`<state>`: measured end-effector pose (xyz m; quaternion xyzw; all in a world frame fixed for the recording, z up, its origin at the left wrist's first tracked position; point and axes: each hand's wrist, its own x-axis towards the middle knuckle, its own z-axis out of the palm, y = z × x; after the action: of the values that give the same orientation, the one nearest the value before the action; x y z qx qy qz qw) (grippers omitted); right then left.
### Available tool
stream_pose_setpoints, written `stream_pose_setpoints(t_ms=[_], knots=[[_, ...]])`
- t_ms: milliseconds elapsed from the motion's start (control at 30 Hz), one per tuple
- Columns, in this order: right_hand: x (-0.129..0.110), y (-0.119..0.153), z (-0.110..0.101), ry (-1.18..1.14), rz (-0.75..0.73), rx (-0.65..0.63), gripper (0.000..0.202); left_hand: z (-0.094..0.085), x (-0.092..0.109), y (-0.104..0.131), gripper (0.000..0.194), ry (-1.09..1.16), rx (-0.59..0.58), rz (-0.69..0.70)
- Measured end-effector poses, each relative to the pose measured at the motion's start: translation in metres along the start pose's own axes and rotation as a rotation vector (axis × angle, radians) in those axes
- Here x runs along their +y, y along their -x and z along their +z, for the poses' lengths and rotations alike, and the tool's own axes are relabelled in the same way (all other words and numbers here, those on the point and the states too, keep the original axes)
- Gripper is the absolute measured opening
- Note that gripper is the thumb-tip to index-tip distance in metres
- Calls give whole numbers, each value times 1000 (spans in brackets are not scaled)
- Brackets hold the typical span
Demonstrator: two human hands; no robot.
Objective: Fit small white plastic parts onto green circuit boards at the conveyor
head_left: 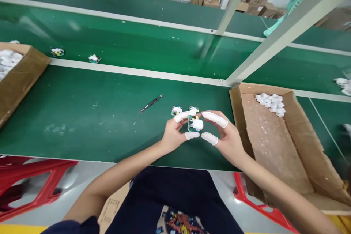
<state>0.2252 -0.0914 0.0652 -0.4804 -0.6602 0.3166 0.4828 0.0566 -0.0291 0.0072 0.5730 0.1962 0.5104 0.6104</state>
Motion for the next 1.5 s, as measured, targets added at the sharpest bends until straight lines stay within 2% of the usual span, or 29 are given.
stream_pose_setpoints(t_ms=[100,200,300,367,433,500,567,633,700,900,1167,1300,1500], knots=[[-6,4,6,32,-44,32,42,1,0,6,62,-133,-35,149],[-8,7,10,10,-65,84,39,2,0,9,64,-229,-32,222],[-7,7,11,-70,-28,56,35,2,-1,10,64,-269,-19,267],[-6,6,11,-217,65,54,34,1,0,9,63,-280,-31,274],[-5,4,9,-391,223,63,39,1,1,7,64,-293,-74,301],[-5,1,8,-564,423,-25,36,1,2,5,65,-311,-112,354],[-6,0,7,-730,589,-181,26,1,2,4,66,-328,-127,401],[-7,-1,7,-858,654,-260,20,1,1,5,68,-329,-147,418],[-8,1,9,-912,652,-242,16,1,-1,5,67,-316,-159,403],[-9,4,12,-944,630,-178,20,4,0,5,65,-302,-163,336],[-7,3,12,-808,663,-121,23,4,4,6,64,-359,-169,301],[-6,3,15,-781,674,-136,35,3,3,7,62,-392,-166,274],[-2,1,15,-713,708,-119,37,3,3,5,58,-486,-154,218]])
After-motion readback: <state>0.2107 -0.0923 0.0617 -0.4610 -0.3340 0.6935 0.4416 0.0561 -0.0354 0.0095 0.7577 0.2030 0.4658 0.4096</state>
